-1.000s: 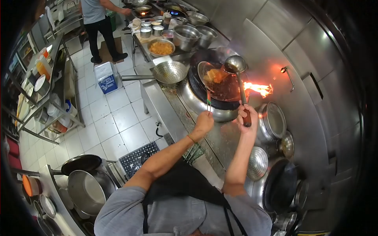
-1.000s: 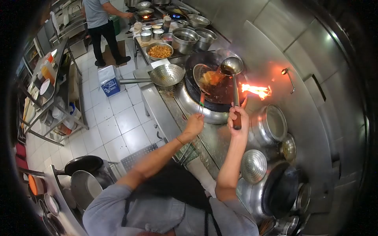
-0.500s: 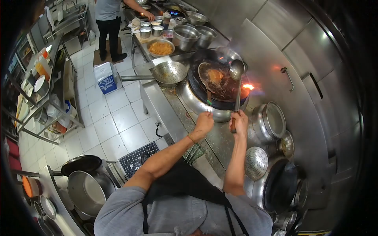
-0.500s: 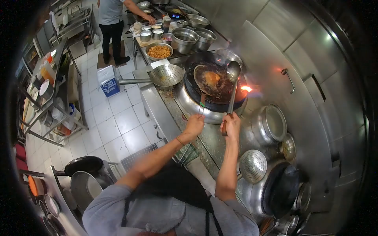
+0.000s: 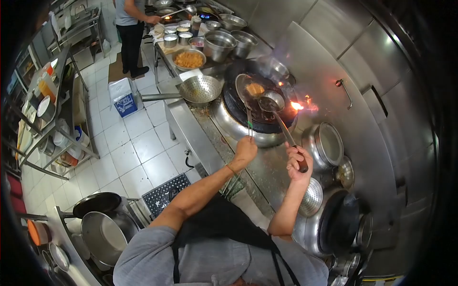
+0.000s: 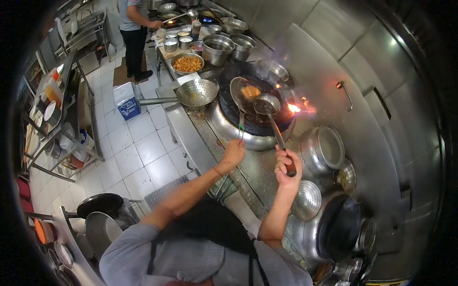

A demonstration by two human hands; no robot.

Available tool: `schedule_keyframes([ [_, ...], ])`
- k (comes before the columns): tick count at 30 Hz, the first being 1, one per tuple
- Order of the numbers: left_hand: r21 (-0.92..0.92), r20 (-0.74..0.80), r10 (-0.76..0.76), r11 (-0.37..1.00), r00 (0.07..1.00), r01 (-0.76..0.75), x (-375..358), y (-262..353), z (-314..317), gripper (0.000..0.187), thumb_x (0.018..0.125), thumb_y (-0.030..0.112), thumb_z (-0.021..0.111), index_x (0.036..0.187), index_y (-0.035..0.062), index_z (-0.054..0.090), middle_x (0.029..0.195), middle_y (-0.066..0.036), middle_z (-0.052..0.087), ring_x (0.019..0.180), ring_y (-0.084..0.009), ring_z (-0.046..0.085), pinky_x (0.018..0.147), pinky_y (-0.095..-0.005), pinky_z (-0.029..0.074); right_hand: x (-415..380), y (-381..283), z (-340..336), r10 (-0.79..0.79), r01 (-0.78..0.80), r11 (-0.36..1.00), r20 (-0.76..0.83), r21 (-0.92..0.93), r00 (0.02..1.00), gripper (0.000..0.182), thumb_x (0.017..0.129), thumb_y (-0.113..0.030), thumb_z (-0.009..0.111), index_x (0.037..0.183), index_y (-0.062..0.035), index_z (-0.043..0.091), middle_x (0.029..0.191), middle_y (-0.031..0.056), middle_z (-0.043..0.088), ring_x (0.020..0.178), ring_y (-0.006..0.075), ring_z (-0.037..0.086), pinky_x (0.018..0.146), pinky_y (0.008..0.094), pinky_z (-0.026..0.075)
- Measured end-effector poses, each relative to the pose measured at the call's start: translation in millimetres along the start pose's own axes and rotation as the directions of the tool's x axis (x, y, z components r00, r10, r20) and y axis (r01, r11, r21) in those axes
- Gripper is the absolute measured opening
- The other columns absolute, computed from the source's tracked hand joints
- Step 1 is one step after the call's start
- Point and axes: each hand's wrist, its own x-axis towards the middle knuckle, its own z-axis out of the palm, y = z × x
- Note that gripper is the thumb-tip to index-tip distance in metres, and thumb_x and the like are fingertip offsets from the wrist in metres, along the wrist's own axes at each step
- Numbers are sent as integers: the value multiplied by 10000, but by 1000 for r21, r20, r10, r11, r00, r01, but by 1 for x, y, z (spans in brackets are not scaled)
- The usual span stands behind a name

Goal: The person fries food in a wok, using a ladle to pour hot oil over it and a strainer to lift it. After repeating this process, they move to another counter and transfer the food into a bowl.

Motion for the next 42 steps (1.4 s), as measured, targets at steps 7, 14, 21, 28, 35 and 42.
schedule_keyframes([
  [7, -34, 38, -18, 999, 999, 20, -1, -4, -4, 239, 833, 151, 469, 848, -60, 581, 735, -203, 607, 706, -298, 594, 650, -365, 435, 22, 11, 15, -2, 19, 982, 91, -186, 996, 256, 836, -92, 426, 1016, 80, 485, 717, 63, 484, 453, 101, 428, 281, 236, 320],
  [14, -43, 33, -19, 999, 999, 20, 0, -11, -1, 209, 819, 117, 454, 833, -52, 576, 639, -132, 570, 587, -208, 537, 574, -330, 413, 53, 23, 25, -178, 202, 833, 97, -515, 979, 145, 785, -70, 517, 916, -10, 505, 665, 51, 503, 448, 99, 463, 272, 234, 358],
  [21, -125, 54, -46, 991, 997, 53, 0, -13, 1, 206, 814, 84, 424, 869, -54, 567, 625, -64, 535, 555, -139, 478, 535, -287, 390, 57, 32, 19, -393, 292, 459, 104, -839, 914, 36, 770, -65, 510, 779, -54, 477, 596, 20, 489, 379, 85, 449, 291, 212, 355],
  [28, -235, -7, -23, 972, 1000, 21, 0, -18, 5, 247, 844, 160, 459, 855, -59, 572, 802, -238, 594, 792, -364, 583, 701, -390, 438, 40, 37, -10, -510, 205, 327, 11, -923, 860, 53, 746, -65, 504, 787, -44, 477, 586, 28, 478, 372, 106, 448, 294, 241, 346],
  [35, -85, 51, -84, 992, 995, 88, 1, -6, 3, 245, 842, 167, 461, 843, -50, 574, 816, -252, 586, 803, -384, 573, 706, -410, 437, 7, 1, -14, -133, 73, 910, -120, -408, 984, 210, 794, -97, 497, 956, 35, 505, 655, 53, 488, 443, 98, 433, 269, 241, 298],
  [42, -105, 85, -122, 986, 989, 130, 2, -2, -3, 249, 842, 169, 460, 833, -49, 579, 821, -246, 593, 796, -378, 574, 694, -401, 436, 13, -11, 2, -24, 25, 994, 13, -108, 1000, 255, 826, -103, 446, 973, 99, 493, 711, 60, 479, 436, 94, 421, 281, 233, 310],
])
